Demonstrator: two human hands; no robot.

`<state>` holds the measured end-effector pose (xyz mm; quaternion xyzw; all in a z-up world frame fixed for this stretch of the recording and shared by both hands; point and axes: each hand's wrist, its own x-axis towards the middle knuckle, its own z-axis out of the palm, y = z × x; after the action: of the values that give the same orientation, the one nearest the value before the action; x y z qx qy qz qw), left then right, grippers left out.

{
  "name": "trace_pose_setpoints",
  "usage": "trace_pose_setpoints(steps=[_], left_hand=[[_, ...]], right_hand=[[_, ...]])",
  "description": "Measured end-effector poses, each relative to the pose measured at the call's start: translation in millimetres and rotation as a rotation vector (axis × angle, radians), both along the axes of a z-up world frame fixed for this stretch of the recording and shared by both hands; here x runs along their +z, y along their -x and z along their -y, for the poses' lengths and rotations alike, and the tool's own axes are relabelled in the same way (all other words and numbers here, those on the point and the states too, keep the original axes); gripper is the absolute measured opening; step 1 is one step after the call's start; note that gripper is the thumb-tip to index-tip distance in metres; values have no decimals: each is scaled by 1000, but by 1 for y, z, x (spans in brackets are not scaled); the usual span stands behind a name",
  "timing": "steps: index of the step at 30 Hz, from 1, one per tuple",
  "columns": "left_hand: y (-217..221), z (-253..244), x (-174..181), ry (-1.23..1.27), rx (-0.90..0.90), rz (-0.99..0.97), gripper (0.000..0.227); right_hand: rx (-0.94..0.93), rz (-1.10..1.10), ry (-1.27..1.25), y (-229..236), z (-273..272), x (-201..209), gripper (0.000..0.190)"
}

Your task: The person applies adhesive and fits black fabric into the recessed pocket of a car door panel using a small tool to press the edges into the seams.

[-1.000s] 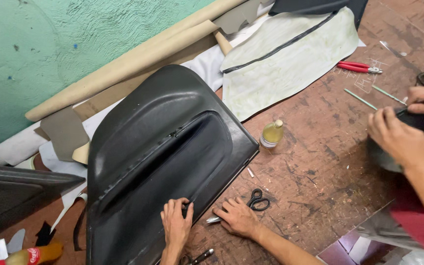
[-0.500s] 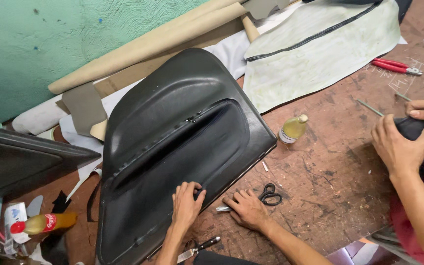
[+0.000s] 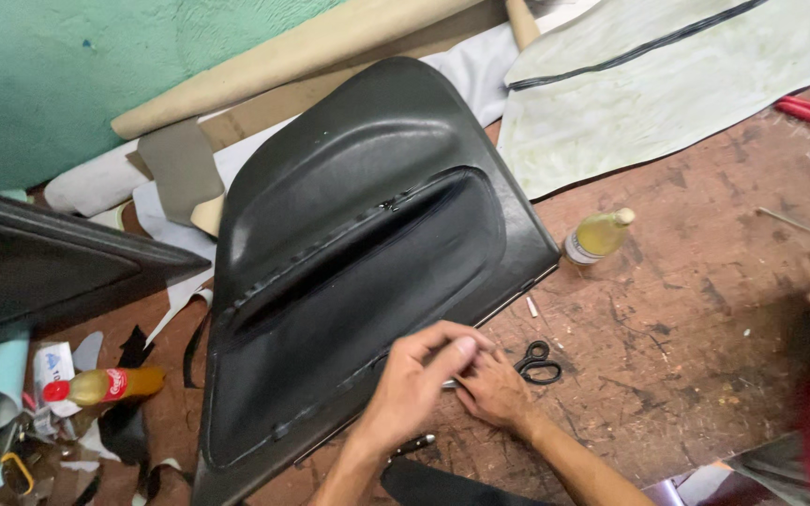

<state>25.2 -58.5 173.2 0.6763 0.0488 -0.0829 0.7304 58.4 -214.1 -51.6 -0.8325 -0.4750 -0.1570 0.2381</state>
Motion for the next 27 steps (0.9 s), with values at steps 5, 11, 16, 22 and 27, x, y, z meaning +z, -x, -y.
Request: trace_pose_setpoints(steps=[5, 11, 16, 22, 27], left_hand=[[31, 1, 79, 203, -174, 108, 27], [57, -2, 117, 246, -161, 109, 24], [66, 11, 102, 244, -170, 114, 22], [76, 37, 76, 240, -208, 111, 20], [57, 24, 82, 269, -259, 107, 19]], right_hand=[[23, -232, 181, -2, 2, -2, 46], [24, -256, 164, 2, 2, 3, 44], [-9, -255, 238, 2, -1, 5, 48], [-12, -249, 287, 2, -2, 2, 46], [-12, -231, 288, 2, -2, 3, 46]])
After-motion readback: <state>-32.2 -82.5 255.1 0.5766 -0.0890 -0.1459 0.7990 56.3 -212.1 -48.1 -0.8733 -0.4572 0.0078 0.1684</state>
